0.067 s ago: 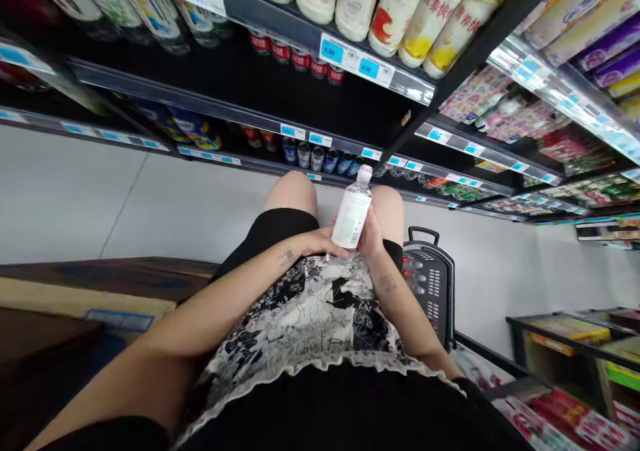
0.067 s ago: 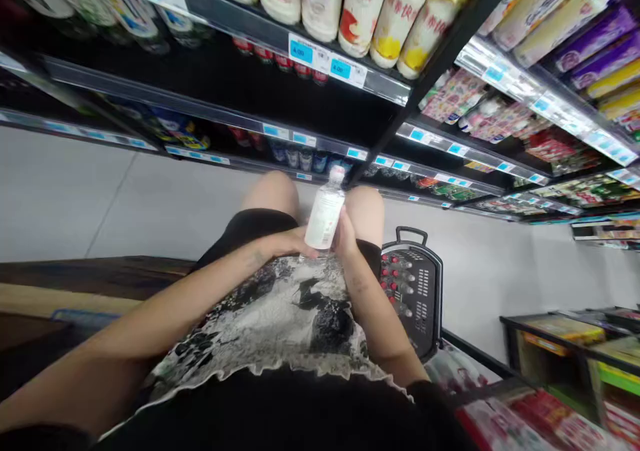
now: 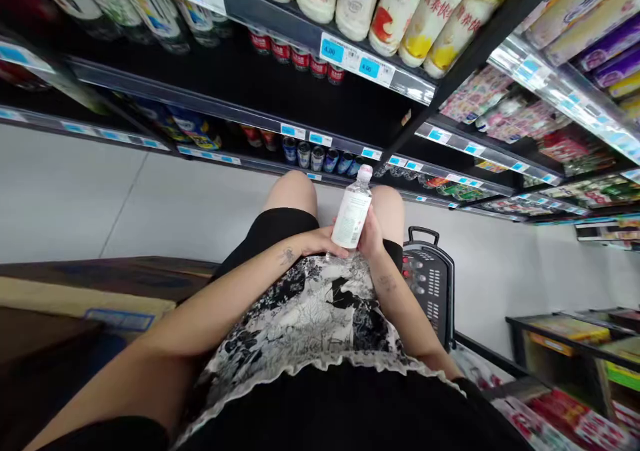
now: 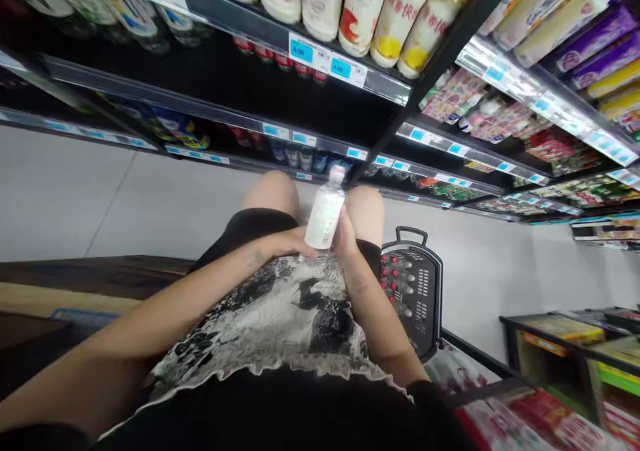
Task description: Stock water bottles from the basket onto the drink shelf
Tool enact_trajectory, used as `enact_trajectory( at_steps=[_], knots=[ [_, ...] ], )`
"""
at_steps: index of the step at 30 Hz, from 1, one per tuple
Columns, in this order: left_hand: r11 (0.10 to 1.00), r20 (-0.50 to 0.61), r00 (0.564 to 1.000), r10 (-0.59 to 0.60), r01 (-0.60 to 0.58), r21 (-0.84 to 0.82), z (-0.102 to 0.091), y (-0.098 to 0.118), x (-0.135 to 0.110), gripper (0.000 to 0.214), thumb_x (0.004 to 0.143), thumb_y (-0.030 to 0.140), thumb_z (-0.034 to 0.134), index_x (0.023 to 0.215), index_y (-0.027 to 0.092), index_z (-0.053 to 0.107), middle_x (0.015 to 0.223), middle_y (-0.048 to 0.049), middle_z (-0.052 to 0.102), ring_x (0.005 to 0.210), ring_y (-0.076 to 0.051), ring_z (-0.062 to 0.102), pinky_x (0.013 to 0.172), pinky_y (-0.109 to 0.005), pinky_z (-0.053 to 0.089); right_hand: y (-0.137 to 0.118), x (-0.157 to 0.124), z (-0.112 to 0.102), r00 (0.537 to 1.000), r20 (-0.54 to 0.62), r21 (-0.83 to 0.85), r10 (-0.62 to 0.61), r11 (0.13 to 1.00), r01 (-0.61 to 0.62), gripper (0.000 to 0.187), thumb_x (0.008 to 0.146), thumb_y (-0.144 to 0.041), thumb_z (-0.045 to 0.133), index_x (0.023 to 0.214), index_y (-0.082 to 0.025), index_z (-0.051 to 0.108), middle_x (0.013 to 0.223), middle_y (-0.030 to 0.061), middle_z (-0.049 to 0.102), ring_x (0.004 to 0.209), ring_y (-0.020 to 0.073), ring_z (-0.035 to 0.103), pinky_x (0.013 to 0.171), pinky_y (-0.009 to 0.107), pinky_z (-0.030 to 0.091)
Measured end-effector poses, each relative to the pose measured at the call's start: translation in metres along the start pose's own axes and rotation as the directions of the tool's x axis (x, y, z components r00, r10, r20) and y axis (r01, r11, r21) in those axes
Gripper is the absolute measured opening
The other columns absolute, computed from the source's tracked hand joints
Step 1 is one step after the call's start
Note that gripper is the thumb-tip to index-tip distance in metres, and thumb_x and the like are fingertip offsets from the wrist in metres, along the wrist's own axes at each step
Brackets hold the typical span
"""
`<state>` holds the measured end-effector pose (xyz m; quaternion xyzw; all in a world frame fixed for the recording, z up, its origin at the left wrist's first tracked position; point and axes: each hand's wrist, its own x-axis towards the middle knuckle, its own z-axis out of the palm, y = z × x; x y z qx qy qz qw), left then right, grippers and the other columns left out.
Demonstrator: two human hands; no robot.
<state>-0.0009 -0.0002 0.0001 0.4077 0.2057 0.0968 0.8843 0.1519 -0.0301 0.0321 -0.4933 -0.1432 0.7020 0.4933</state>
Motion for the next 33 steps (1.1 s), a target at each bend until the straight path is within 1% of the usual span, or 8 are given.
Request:
enact_trajectory(
  at_steps=[6,11,18,23,25,28,31,33],
  knots=[
    [1.0,0.015,1.0,0.022,-0.022,0.015,0.001,0.003,-0.002,0.075,0.061,0.023,0.092,0.129,0.013,0.064,0.12,-0.0149,0.07,0.115,-0.029,0.065,0.109,-0.048,0.045,-0.002,-0.004,0.0,0.997,0.07,-0.026,-0.021,0.999,0.023,0.07,0.099,-0.068,0.024,0.11,-0.016,0.069,0.086,0.0111,0.076,0.098,0.0275,0.073,0.088,0.045,0.062],
    [1.0,0.029,0.999,0.028,-0.028,0.013,0.002,0.005,-0.001,0.069,0.061,0.024,0.092,0.124,0.011,0.066,0.118,-0.0151,0.07,0.115,-0.029,0.065,0.11,-0.049,0.045,-0.002,-0.005,-0.001,0.997,0.064,-0.006,-0.047,0.999,0.048,0.068,0.096,-0.072,0.034,0.112,-0.016,0.069,0.087,0.0111,0.075,0.091,0.0278,0.073,0.084,0.046,0.063],
    [1.0,0.008,1.0,0.01,-0.01,0.029,0.004,0.008,-0.002,0.066,0.058,0.025,0.093,0.118,0.011,0.068,0.117,-0.0141,0.071,0.113,-0.028,0.066,0.111,-0.05,0.045,-0.002,-0.005,-0.001,0.995,0.086,-0.017,-0.058,0.998,0.06,0.069,0.098,-0.069,0.028,0.12,-0.014,0.064,0.088,0.0106,0.076,0.091,0.0263,0.073,0.086,0.044,0.062],
    [0.996,0.015,0.999,0.048,-0.049,0.078,0.006,0.008,-0.003,0.066,0.059,0.03,0.092,0.117,0.011,0.067,0.114,-0.0145,0.072,0.109,-0.029,0.067,0.105,-0.049,0.049,-0.002,-0.004,-0.002,0.995,0.091,-0.026,-0.05,0.998,0.053,0.073,0.095,-0.074,0.032,0.121,-0.014,0.063,0.091,0.0117,0.076,0.101,0.0286,0.072,0.092,0.048,0.061],
    [0.982,-0.054,0.991,0.122,-0.113,0.152,0.01,0.006,-0.003,0.07,0.06,0.033,0.092,0.12,0.011,0.065,0.117,-0.0153,0.071,0.112,-0.031,0.066,0.103,-0.049,0.051,-0.002,-0.003,-0.002,0.995,0.084,-0.02,-0.054,0.998,0.056,0.071,0.093,-0.075,0.035,0.119,-0.015,0.065,0.101,0.0123,0.076,0.114,0.029,0.068,0.1,0.049,0.057],
    [0.904,-0.296,0.899,0.322,-0.198,0.38,0.016,0.002,-0.004,0.079,0.063,0.037,0.089,0.131,0.012,0.057,0.129,-0.0162,0.066,0.12,-0.032,0.063,0.104,-0.048,0.05,-0.002,-0.002,-0.003,0.99,0.033,-0.006,-0.14,0.99,0.14,0.059,0.093,-0.071,0.044,0.119,-0.022,0.064,0.122,0.008,0.072,0.132,0.0252,0.058,0.112,0.047,0.049],
    [0.809,-0.511,0.748,0.424,-0.06,0.585,0.022,-0.002,-0.004,0.082,0.067,0.042,0.086,0.134,0.011,0.051,0.127,-0.0175,0.066,0.115,-0.033,0.065,0.098,-0.047,0.053,0.0,-0.002,-0.005,0.978,0.033,-0.008,-0.206,0.978,0.206,0.05,0.09,-0.064,0.057,0.125,-0.028,0.061,0.131,0.0032,0.067,0.132,0.0239,0.058,0.113,0.048,0.048],
    [0.751,-0.542,0.707,0.454,0.022,0.659,0.024,-0.005,-0.005,0.083,0.072,0.045,0.082,0.138,0.01,0.047,0.125,-0.0182,0.066,0.112,-0.033,0.066,0.093,-0.045,0.055,0.002,-0.002,-0.007,0.974,0.081,-0.019,-0.213,0.977,0.215,0.052,0.087,-0.057,0.065,0.13,-0.028,0.057,0.133,0.0025,0.066,0.13,0.0229,0.06,0.112,0.046,0.049]
  ],
)
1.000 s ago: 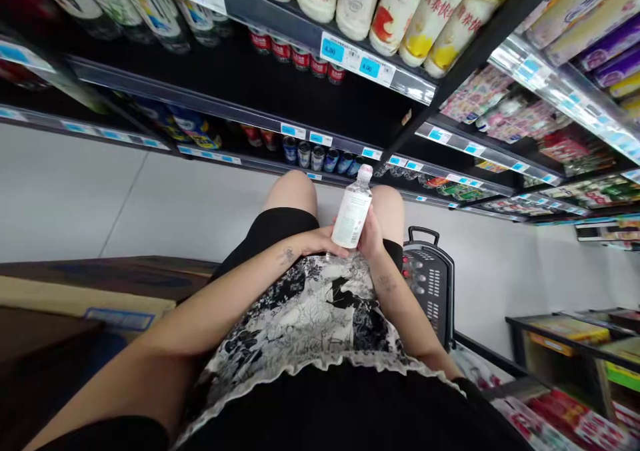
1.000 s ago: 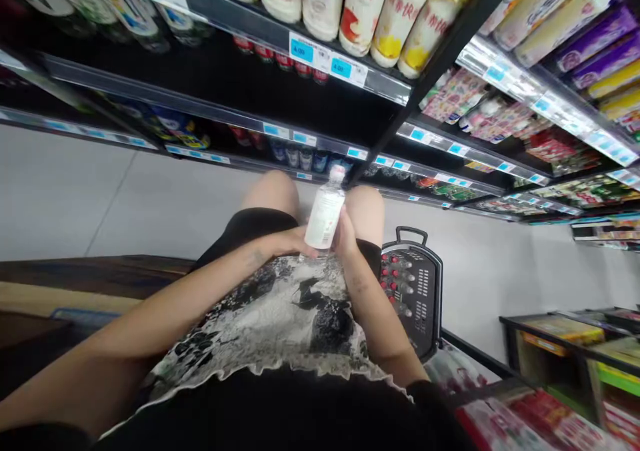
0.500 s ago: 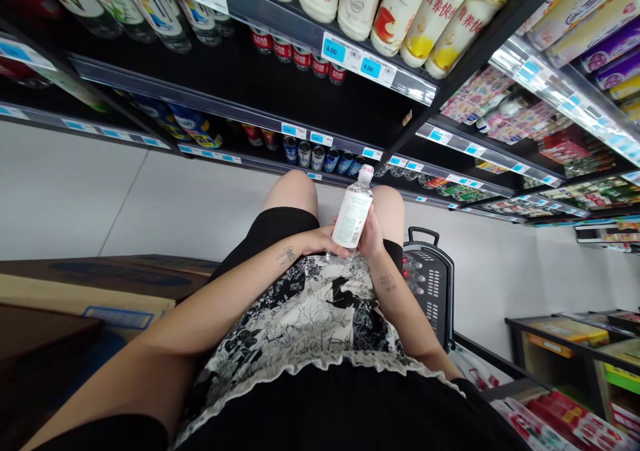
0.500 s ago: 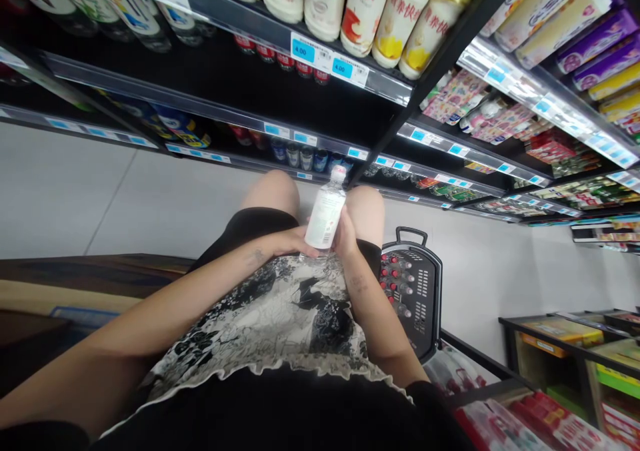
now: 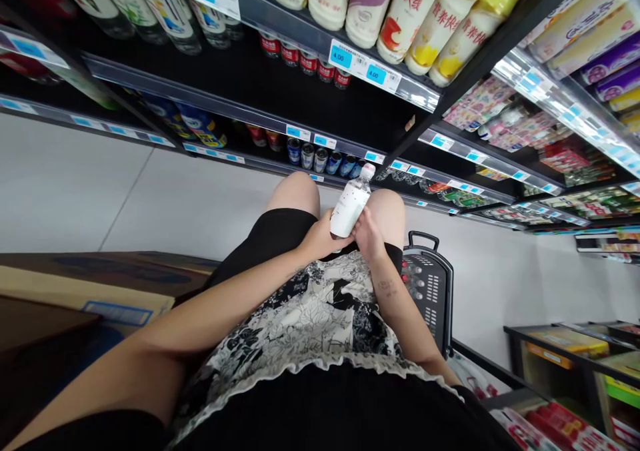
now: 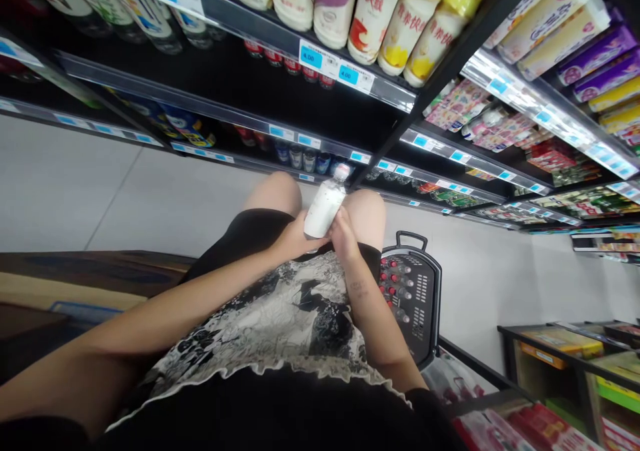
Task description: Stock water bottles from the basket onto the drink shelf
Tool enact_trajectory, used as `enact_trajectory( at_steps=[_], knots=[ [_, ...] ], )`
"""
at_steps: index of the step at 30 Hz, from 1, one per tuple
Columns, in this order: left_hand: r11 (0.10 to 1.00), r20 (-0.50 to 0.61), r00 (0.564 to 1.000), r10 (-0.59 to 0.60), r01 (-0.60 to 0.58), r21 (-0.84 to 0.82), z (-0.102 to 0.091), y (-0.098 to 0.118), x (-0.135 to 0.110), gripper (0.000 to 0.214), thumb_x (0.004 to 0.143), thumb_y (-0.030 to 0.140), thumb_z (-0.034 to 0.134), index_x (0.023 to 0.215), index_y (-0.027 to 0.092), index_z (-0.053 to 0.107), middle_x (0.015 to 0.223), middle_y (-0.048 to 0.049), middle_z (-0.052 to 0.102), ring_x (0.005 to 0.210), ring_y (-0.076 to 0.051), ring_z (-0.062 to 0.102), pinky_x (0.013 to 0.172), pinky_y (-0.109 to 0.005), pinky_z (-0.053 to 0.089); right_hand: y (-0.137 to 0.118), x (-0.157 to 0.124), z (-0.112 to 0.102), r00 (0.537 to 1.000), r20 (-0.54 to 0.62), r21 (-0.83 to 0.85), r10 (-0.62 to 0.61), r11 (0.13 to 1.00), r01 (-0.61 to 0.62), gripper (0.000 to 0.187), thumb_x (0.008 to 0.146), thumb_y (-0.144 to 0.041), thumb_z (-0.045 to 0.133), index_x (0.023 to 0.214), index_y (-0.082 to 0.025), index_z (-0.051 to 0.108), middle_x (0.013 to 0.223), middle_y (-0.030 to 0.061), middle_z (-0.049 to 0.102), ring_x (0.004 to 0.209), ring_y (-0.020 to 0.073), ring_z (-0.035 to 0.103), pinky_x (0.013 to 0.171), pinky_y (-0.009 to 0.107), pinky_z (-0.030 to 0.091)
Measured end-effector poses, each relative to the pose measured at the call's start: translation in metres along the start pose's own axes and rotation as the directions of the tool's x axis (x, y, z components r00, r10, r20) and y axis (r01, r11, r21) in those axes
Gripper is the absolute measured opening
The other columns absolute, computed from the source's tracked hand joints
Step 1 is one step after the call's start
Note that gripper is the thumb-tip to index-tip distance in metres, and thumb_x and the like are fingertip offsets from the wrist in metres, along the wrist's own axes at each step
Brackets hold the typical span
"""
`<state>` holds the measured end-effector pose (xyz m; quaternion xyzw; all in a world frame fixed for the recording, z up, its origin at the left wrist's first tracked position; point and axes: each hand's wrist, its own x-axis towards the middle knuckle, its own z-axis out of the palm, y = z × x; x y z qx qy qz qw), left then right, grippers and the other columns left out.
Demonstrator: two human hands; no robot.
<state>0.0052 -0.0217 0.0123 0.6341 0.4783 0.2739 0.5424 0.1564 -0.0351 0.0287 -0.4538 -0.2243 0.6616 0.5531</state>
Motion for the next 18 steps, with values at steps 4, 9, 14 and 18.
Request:
enact_trajectory(
  at_steps=[4,9,14,18],
  knots=[
    [0.964,0.083,0.978,0.193,-0.204,0.173,-0.003,-0.002,-0.007,0.091,0.084,0.05,0.07,0.157,0.013,0.028,0.141,-0.0209,0.054,0.121,-0.035,0.061,0.096,-0.045,0.053,-0.002,0.001,-0.001,1.0,0.008,0.051,0.007,0.999,-0.008,0.057,0.084,-0.046,0.071,0.133,-0.022,0.056,0.131,0.0042,0.067,0.128,0.0205,0.06,0.112,0.039,0.049],
    [0.853,0.24,0.872,0.426,-0.475,0.214,-0.013,0.0,-0.009,0.097,0.087,0.062,0.063,0.164,0.023,0.018,0.145,-0.0176,0.045,0.122,-0.034,0.06,0.09,-0.039,0.055,-0.014,0.0,-0.003,0.988,-0.012,0.194,0.151,0.97,-0.146,0.072,0.093,-0.078,0.033,0.119,-0.018,0.064,0.113,0.0106,0.073,0.12,0.0248,0.064,0.104,0.043,0.055],
    [0.784,0.268,0.808,0.525,-0.582,0.217,-0.013,0.003,-0.005,0.117,0.069,0.072,0.078,0.162,0.024,0.025,0.146,-0.0184,0.045,0.131,-0.039,0.052,0.102,-0.045,0.052,-0.013,-0.001,-0.007,0.998,-0.048,0.193,0.05,0.98,-0.04,0.082,0.087,-0.087,0.027,0.12,-0.023,0.065,0.104,0.0106,0.074,0.114,0.0283,0.067,0.094,0.047,0.059],
    [0.817,0.271,0.828,0.492,-0.546,0.185,-0.008,0.001,-0.005,0.136,0.06,0.073,0.083,0.165,0.018,0.016,0.149,-0.0237,0.044,0.133,-0.043,0.051,0.106,-0.049,0.049,-0.011,-0.002,-0.009,0.994,-0.109,0.12,-0.009,0.993,0.022,0.074,0.087,-0.085,0.033,0.116,-0.026,0.067,0.105,0.0098,0.073,0.112,0.0289,0.067,0.09,0.048,0.06]
  ],
)
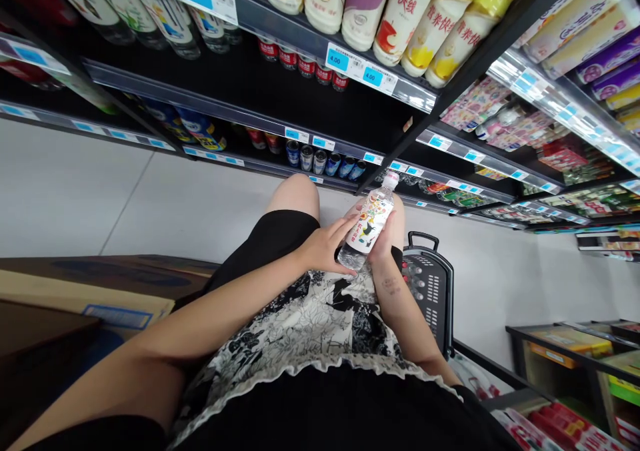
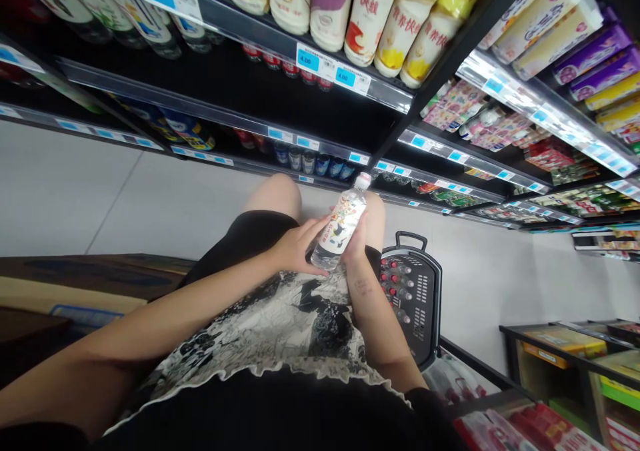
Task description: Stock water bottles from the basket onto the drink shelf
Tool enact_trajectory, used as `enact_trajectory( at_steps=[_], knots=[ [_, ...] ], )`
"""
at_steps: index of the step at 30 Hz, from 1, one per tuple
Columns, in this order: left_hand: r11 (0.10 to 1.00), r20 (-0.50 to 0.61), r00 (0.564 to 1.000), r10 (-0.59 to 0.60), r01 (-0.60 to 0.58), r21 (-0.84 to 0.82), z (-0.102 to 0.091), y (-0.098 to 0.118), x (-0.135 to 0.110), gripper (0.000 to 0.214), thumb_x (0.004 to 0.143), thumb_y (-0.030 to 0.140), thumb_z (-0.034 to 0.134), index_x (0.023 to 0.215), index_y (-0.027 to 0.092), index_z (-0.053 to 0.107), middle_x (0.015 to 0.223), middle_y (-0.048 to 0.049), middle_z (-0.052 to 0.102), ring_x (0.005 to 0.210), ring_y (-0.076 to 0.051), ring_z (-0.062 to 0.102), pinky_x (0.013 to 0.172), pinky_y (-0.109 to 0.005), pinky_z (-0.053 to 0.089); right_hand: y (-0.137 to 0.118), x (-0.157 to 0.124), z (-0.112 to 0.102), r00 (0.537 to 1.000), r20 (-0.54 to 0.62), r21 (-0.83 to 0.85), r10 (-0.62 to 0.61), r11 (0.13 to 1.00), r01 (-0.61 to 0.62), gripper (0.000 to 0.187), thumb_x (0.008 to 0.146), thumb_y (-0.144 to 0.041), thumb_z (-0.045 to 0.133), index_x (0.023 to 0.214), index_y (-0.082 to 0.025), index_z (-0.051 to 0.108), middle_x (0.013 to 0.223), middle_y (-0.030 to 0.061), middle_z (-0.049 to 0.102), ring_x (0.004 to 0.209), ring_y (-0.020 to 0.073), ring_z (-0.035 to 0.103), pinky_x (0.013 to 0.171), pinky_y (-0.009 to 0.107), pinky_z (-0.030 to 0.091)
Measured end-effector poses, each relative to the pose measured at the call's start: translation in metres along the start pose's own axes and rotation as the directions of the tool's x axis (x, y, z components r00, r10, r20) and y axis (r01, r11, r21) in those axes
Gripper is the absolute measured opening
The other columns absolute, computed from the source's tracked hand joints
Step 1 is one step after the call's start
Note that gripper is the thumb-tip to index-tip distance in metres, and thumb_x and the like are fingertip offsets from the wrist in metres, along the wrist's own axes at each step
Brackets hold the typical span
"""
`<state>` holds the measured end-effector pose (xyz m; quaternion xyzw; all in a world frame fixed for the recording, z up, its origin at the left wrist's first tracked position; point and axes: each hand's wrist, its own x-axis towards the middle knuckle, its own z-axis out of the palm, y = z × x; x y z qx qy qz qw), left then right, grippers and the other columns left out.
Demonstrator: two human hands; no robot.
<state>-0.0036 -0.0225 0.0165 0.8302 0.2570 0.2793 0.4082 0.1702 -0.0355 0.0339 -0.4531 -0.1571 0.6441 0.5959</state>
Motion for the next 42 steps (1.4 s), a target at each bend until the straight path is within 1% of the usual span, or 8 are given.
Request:
enact_trajectory(
  at_steps=[5,12,17,21,26,32,38,42],
  knots=[
    [1.0,-0.017,0.999,0.027,-0.027,-0.005,0.004,-0.001,-0.0016,0.131,0.061,0.072,0.084,0.163,0.019,0.021,0.156,-0.023,0.037,0.143,-0.043,0.04,0.112,-0.05,0.046,-0.0023,-0.0005,-0.0014,0.997,-0.007,-0.116,0.075,0.99,-0.075,0.083,0.079,-0.091,0.025,0.095,-0.023,0.07,0.099,0.0132,0.072,0.111,0.0314,0.066,0.086,0.052,0.059],
    [0.998,-0.014,0.998,0.055,-0.055,0.014,0.0059,-0.0023,-0.0011,0.131,0.063,0.075,0.081,0.164,0.02,0.019,0.157,-0.0231,0.036,0.143,-0.043,0.04,0.107,-0.05,0.05,-0.0044,-0.0021,0.0005,1.0,-0.02,-0.073,0.017,0.997,-0.019,0.073,0.082,-0.084,0.029,0.096,-0.023,0.068,0.102,0.0115,0.071,0.114,0.0299,0.065,0.091,0.051,0.058],
    [0.997,-0.014,0.998,0.066,-0.066,0.035,0.0073,-0.0028,-0.0011,0.13,0.063,0.075,0.081,0.163,0.019,0.02,0.156,-0.0242,0.037,0.142,-0.044,0.041,0.107,-0.051,0.05,-0.0041,-0.0011,-0.0004,1.0,-0.02,-0.093,0.014,0.996,-0.016,0.075,0.079,-0.087,0.03,0.098,-0.024,0.066,0.1,0.0118,0.07,0.115,0.0304,0.063,0.093,0.052,0.058],
    [0.996,-0.006,0.997,0.072,-0.072,0.046,0.0067,-0.0024,-0.0011,0.129,0.064,0.076,0.08,0.163,0.019,0.019,0.156,-0.0244,0.037,0.143,-0.043,0.04,0.106,-0.051,0.05,-0.0038,-0.002,0.0009,1.0,-0.027,-0.069,-0.001,0.998,-0.001,0.074,0.08,-0.086,0.029,0.098,-0.025,0.066,0.102,0.0119,0.069,0.117,0.0303,0.063,0.094,0.051,0.058],
    [0.999,0.008,0.999,0.032,-0.032,0.026,0.0052,-0.0017,-0.0008,0.13,0.063,0.075,0.081,0.164,0.021,0.018,0.157,-0.0233,0.035,0.144,-0.043,0.04,0.109,-0.051,0.048,-0.0032,-0.0028,0.0034,0.999,-0.01,-0.098,0.035,0.995,-0.036,0.078,0.079,-0.088,0.023,0.096,-0.024,0.065,0.103,0.0126,0.07,0.117,0.0298,0.063,0.093,0.05,0.058],
    [0.999,-0.005,0.999,0.04,-0.04,0.005,0.0058,-0.0035,-0.001,0.128,0.063,0.074,0.081,0.163,0.02,0.021,0.156,-0.0233,0.037,0.137,-0.043,0.047,0.107,-0.051,0.049,-0.0039,-0.0022,0.0048,0.999,0.011,-0.082,0.031,0.996,-0.03,0.078,0.075,-0.091,0.026,0.093,-0.025,0.064,0.099,0.0122,0.07,0.116,0.0298,0.062,0.092,0.05,0.057],
    [0.999,0.007,1.0,0.018,-0.018,0.029,0.0062,-0.0041,-0.0007,0.128,0.063,0.076,0.08,0.162,0.018,0.024,0.149,-0.0237,0.044,0.131,-0.042,0.053,0.104,-0.049,0.051,-0.0046,-0.0024,0.0049,0.998,0.001,-0.101,0.055,0.993,-0.055,0.082,0.076,-0.092,0.02,0.092,-0.024,0.063,0.101,0.0131,0.069,0.116,0.0299,0.062,0.092,0.049,0.058],
    [0.999,-0.004,1.0,0.029,-0.028,0.029,0.0067,-0.0046,-0.0001,0.127,0.063,0.076,0.08,0.162,0.019,0.024,0.147,-0.0234,0.045,0.127,-0.042,0.055,0.102,-0.048,0.051,-0.0046,-0.0019,0.0052,0.999,-0.003,-0.082,0.041,0.996,-0.041,0.08,0.075,-0.092,0.025,0.094,-0.025,0.063,0.098,0.0122,0.069,0.115,0.0296,0.062,0.092,0.049,0.057]
  ],
)
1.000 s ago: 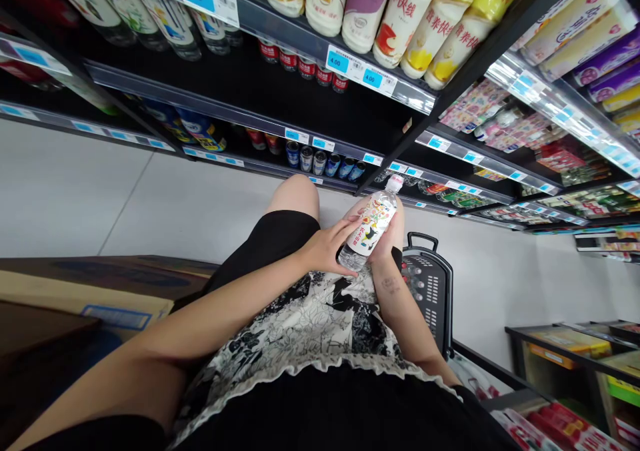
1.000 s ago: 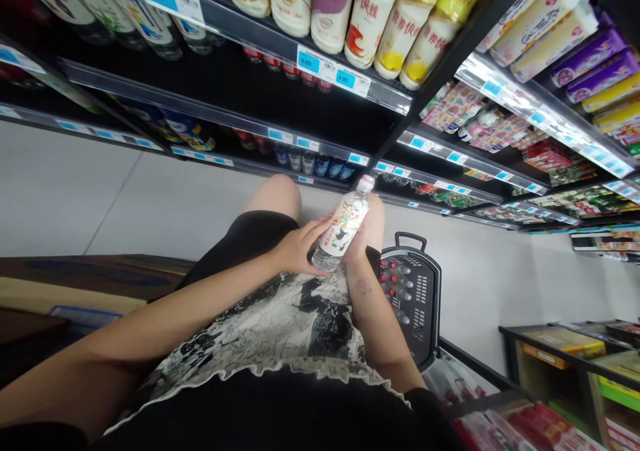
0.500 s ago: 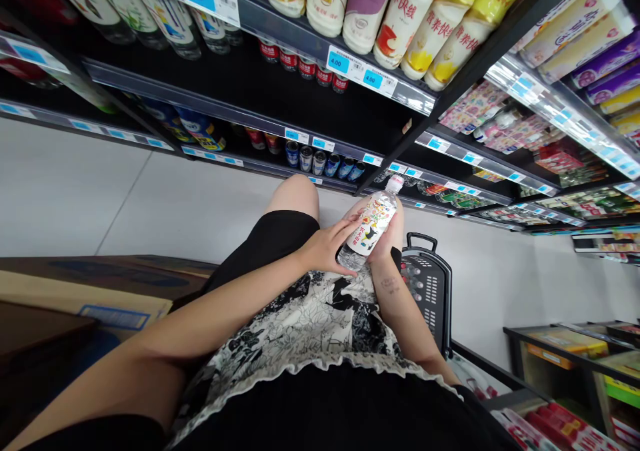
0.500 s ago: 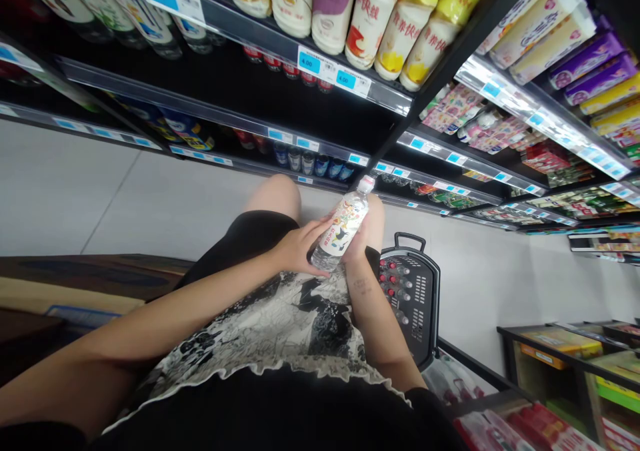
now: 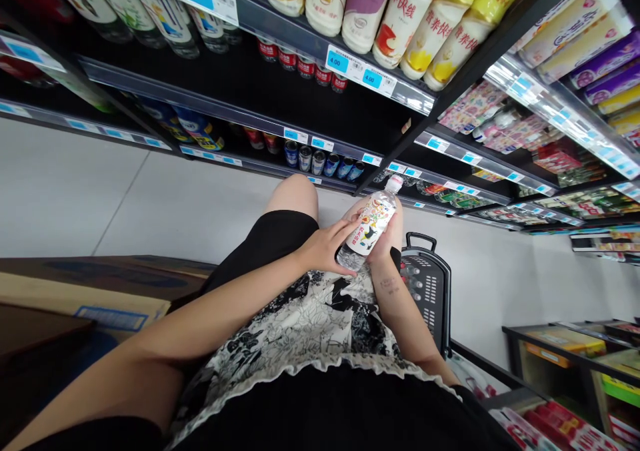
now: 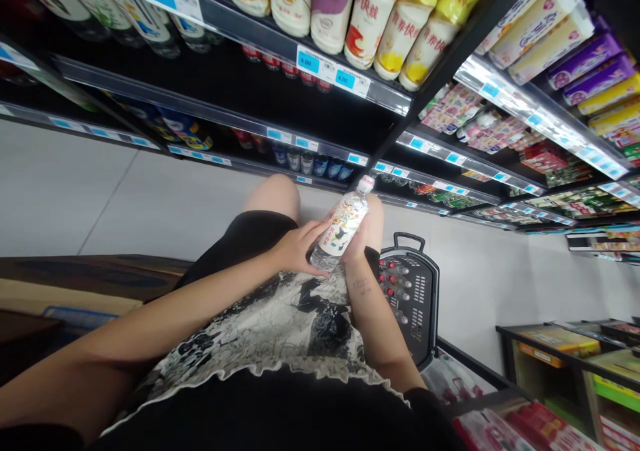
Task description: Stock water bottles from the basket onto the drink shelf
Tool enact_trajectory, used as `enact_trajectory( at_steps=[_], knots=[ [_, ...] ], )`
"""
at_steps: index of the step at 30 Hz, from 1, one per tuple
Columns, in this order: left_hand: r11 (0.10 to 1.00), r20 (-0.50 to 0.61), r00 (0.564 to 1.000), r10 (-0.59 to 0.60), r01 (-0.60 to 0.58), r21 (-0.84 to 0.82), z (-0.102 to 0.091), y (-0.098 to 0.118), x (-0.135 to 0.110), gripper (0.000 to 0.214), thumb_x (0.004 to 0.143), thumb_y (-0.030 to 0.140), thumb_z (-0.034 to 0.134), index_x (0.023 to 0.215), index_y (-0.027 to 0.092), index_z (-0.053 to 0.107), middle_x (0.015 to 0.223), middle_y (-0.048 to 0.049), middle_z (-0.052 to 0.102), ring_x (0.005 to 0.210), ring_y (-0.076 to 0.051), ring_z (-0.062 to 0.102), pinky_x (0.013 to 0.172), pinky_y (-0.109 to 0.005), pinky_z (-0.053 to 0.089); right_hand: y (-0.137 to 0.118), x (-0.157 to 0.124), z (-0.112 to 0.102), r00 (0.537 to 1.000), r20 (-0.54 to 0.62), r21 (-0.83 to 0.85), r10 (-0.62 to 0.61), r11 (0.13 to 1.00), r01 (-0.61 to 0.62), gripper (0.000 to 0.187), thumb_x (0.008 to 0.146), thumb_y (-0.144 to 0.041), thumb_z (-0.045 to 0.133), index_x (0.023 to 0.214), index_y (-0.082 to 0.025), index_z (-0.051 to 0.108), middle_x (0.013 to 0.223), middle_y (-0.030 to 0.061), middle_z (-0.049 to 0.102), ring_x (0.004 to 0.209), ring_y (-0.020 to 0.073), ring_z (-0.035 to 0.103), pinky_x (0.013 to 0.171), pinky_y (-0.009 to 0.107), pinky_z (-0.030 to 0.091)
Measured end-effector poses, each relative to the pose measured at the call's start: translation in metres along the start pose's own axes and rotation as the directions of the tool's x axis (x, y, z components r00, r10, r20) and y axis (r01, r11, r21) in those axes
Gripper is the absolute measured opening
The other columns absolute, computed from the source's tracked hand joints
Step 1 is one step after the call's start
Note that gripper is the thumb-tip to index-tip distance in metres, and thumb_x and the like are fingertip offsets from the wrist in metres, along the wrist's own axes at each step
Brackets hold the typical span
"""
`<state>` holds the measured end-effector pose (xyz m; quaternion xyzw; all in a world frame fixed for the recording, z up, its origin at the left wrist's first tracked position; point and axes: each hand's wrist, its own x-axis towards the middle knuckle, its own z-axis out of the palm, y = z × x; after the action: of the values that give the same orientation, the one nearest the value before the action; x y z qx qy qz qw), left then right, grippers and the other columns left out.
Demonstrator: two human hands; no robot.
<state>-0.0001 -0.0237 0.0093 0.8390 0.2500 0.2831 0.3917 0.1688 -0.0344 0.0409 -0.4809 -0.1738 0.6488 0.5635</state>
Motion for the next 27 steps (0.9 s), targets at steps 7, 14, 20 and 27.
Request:
enact_trajectory(
  at_steps=[7,14,20,27],
  knots=[
    [1.0,-0.004,1.0,0.008,-0.008,0.002,0.001,0.0,-0.001,0.128,0.063,0.076,0.08,0.162,0.018,0.023,0.146,-0.0236,0.046,0.125,-0.042,0.056,0.097,-0.048,0.054,0.002,0.002,-0.002,0.999,0.024,0.01,-0.022,1.0,0.022,0.079,0.075,-0.092,0.026,0.091,-0.024,0.064,0.093,0.0125,0.068,0.114,0.0299,0.061,0.092,0.05,0.056],
    [1.0,-0.014,1.0,0.016,-0.016,0.012,0.001,0.001,-0.002,0.125,0.063,0.074,0.081,0.162,0.023,0.026,0.149,-0.0208,0.042,0.133,-0.042,0.05,0.103,-0.048,0.052,0.002,-0.001,0.0,0.997,0.072,0.063,-0.03,0.998,0.025,0.079,0.075,-0.092,0.027,0.091,-0.024,0.065,0.101,0.0125,0.069,0.118,0.0299,0.061,0.095,0.05,0.056],
    [0.952,0.048,0.974,0.223,-0.228,0.205,0.004,0.012,-0.001,0.092,0.084,0.059,0.072,0.16,0.025,0.032,0.161,-0.0178,0.032,0.147,-0.042,0.03,0.122,-0.058,0.027,-0.002,-0.006,0.0,0.985,0.171,0.097,-0.021,0.995,0.005,0.084,0.072,-0.096,0.034,0.093,-0.022,0.069,0.113,0.0126,0.068,0.114,0.0288,0.064,0.101,0.047,0.054],
    [0.966,0.107,0.984,0.144,-0.163,0.198,-0.001,0.017,0.0,0.096,0.083,0.055,0.074,0.163,0.027,0.027,0.166,-0.0125,0.024,0.151,-0.041,0.022,0.124,-0.057,0.019,0.005,0.001,-0.007,0.961,0.273,0.168,-0.042,0.986,-0.004,0.083,0.074,-0.093,0.041,0.097,-0.02,0.07,0.115,0.0116,0.067,0.121,0.0284,0.061,0.11,0.045,0.047]
  ],
)
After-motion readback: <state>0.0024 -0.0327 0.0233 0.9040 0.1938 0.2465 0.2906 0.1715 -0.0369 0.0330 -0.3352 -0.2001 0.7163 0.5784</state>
